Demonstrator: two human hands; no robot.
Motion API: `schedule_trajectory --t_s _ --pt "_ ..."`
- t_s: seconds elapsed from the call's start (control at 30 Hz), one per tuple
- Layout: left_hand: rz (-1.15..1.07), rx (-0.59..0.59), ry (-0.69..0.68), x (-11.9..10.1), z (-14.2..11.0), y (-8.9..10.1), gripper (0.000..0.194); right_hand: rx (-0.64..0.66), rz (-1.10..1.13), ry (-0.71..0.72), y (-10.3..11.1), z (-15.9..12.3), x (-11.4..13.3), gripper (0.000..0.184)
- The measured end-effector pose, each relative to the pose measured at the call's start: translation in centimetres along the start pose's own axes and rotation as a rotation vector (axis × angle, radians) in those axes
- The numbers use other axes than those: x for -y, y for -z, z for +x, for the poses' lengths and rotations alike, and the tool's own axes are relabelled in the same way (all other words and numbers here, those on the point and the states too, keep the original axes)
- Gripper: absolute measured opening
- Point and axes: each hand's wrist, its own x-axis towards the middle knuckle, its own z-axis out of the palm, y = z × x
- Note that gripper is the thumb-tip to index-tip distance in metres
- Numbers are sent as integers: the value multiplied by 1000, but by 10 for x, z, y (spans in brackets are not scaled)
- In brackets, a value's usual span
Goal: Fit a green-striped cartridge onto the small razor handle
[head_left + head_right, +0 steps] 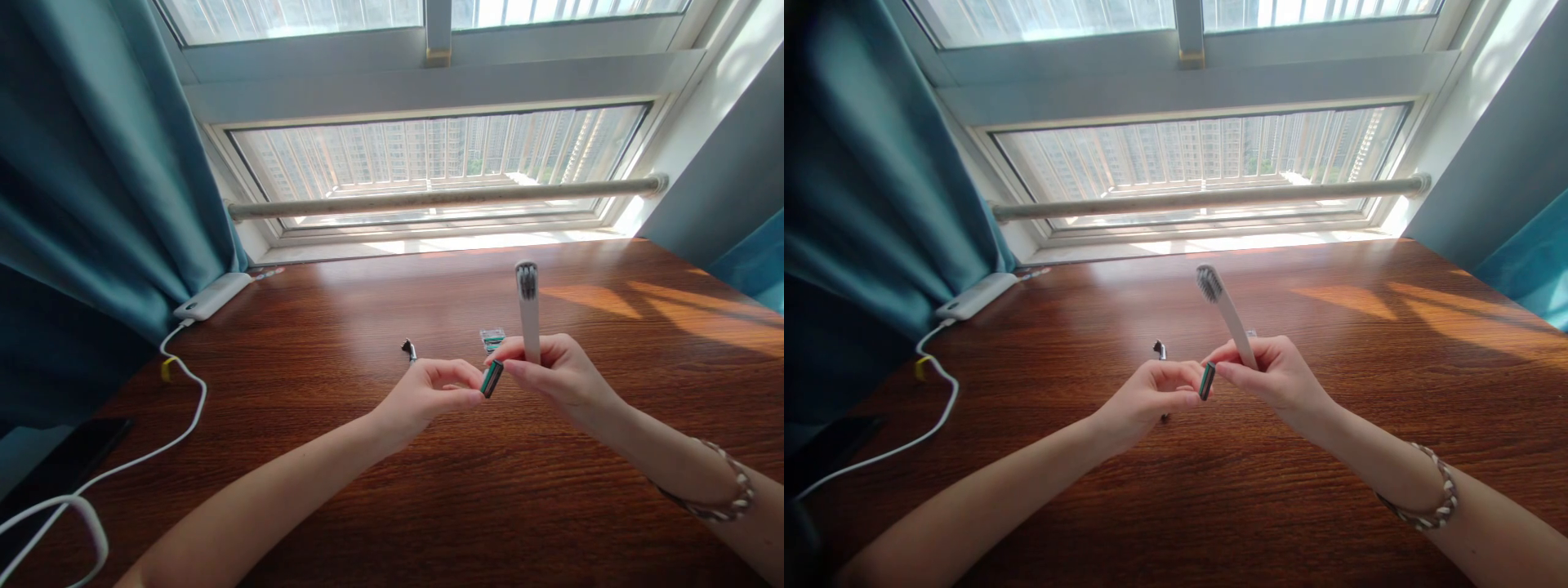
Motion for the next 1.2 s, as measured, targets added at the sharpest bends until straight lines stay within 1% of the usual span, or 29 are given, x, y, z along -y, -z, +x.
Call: schedule_trajectory --t_s 0.17,0.27,0.33,0.4,0.53,0.63,0.7,0.8,0.97,1.13,1.2 --pt "15 32 -48 3 1 1 8 34 -29 18 -1 1 0 11" --pt "72 -5 -102 3 1 2 7 5 -141 24 -1 1 4 17" --pt "168 -78 -170 3 3 5 7 -59 -273 41 1 1 8 25" --pt "293 -195 -271 5 6 11 7 -133 -439 102 3 0 11 31" --pt "560 -461 -511 15 17 33 7 -252 -913 264 10 0 10 32" --pt "720 -584 -601 24 24 49 7 -330 -1231 288 11 1 5 32" --pt "795 -628 -642 28 26 55 7 -348 -1338 273 10 1 1 32" --pt "854 -663 -678 29 26 56 6 -360 -1392 260 8 1 -2 33" --pt "828 -692 -637 28 24 52 6 -333 -1402 250 8 0 -1 32" --pt "790 -694 -622 27 24 51 7 -387 -1458 229 7 0 1 31" --pt "770 -695 -611 27 24 50 7 -389 -1464 237 6 0 1 31"
